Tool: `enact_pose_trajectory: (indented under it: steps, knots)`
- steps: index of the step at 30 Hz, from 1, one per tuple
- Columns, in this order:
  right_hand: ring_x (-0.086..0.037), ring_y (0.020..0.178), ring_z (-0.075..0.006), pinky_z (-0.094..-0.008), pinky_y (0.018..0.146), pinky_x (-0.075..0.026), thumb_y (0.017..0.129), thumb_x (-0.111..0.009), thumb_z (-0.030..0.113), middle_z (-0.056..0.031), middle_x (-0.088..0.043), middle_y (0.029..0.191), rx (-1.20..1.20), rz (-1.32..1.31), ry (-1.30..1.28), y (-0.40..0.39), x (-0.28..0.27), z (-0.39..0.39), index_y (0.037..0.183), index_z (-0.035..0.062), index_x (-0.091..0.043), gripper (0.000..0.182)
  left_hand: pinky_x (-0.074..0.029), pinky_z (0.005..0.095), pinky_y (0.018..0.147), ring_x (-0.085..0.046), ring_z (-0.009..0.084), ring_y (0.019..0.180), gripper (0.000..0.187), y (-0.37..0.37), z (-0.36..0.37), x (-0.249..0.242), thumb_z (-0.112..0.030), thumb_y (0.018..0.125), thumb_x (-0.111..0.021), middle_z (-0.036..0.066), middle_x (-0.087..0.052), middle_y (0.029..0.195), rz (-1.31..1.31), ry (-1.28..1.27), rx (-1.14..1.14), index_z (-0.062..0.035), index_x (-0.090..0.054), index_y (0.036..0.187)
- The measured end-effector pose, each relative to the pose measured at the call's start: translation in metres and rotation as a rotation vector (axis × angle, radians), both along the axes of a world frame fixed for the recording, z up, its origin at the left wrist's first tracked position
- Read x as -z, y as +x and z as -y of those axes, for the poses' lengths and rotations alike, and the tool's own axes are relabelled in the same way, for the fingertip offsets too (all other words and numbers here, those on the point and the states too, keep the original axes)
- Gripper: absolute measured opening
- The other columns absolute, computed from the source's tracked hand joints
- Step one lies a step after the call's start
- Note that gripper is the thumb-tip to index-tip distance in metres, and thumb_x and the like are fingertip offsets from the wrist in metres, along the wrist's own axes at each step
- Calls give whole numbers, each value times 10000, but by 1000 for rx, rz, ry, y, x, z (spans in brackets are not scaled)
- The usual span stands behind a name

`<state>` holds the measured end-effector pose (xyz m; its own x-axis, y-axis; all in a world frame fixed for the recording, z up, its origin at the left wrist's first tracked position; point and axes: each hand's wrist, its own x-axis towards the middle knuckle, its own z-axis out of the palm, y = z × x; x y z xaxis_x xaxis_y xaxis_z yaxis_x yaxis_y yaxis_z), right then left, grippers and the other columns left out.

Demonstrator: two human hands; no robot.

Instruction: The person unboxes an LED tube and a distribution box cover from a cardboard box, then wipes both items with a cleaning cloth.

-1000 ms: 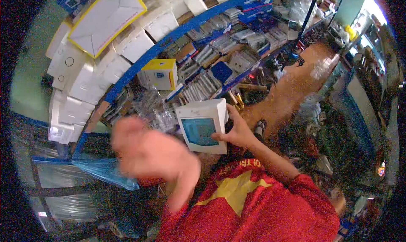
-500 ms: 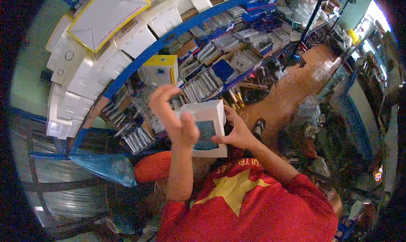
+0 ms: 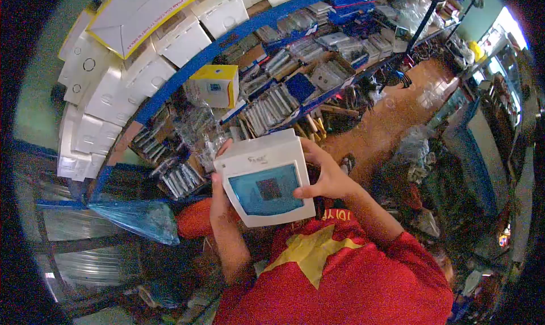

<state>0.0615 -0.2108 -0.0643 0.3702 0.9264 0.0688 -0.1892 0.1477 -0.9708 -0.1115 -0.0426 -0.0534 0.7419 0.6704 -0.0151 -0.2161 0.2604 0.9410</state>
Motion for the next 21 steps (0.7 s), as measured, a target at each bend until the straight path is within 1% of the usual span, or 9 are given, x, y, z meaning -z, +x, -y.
enact_pose_trajectory:
  steps: [1,2,5,6,8,12,15,18,21]
  knots:
    - [-425,1237,-302,-415,1045,-310,554,-869,320,-175,-454,1315,-7,9,-18,0,-5,0,1394,16,-248,1088,-341,396,1034,-434,261,1217,881,3,10,-2,-664,774,-544,118,-420,1345,82,-150,-31,-88,-311,1398]
    - [-421,1241,-303,-415,1050,-303,551,-871,324,-175,-449,1321,-13,20,-32,2,-11,-1,1396,16,-248,1093,-343,412,1042,-430,258,1222,963,5,13,-8,-680,731,-583,108,-419,1345,84,-201,-26,-88,-264,1420]
    - [-426,1238,-292,-403,1058,-290,581,-857,330,-176,-453,1320,-18,40,-80,4,-13,-4,1397,11,-254,1064,-337,403,1041,-429,257,1219,951,0,12,-2,-611,746,-624,109,-428,1329,137,-113,35,-84,-234,1435]
    - [-430,1234,-285,-397,1060,-287,597,-849,331,-176,-457,1317,-15,44,-98,4,-13,-5,1397,9,-257,1046,-339,401,1038,-430,258,1217,941,-2,10,-4,-583,751,-634,112,-430,1325,73,-89,39,-84,-229,1438]
    - [-437,1227,-267,-381,1052,-298,667,-808,307,-177,-473,1302,-8,61,-120,3,-17,-5,1393,3,-267,955,-343,395,1032,-433,258,1212,923,-9,7,-8,-526,762,-656,119,-432,1319,-61,-46,51,-83,-219,1443]
    - [-458,1197,-231,-355,1025,-327,792,-709,240,-175,-519,1244,45,-25,-127,5,-10,-16,1378,-6,-297,758,-368,385,1009,-450,260,1193,851,-8,8,2,-467,802,-634,129,-434,1312,14,-34,4,-76,-226,1439]
    - [-487,1174,-262,-369,1003,-355,791,-704,210,-173,-548,1201,197,132,-113,1,-23,-19,1326,13,-394,649,-412,393,974,-481,270,1167,814,-1,16,5,-471,826,-605,137,-445,1308,129,-129,-62,-79,-232,1435]
    - [-544,1105,-296,-375,939,-426,755,-725,208,-162,-569,1161,438,648,-89,-1,-36,-14,1242,55,-505,556,-450,406,937,-508,282,1143,779,2,22,-2,-476,844,-581,145,-460,1297,194,-233,-92,-91,-242,1430]
    - [-587,1033,-309,-371,853,-495,723,-741,206,-151,-578,1142,416,818,24,1,-43,4,1187,92,-561,511,-468,417,915,-521,289,1127,763,-1,22,-1,-491,847,-571,151,-474,1281,193,-257,-132,-100,-257,1422]
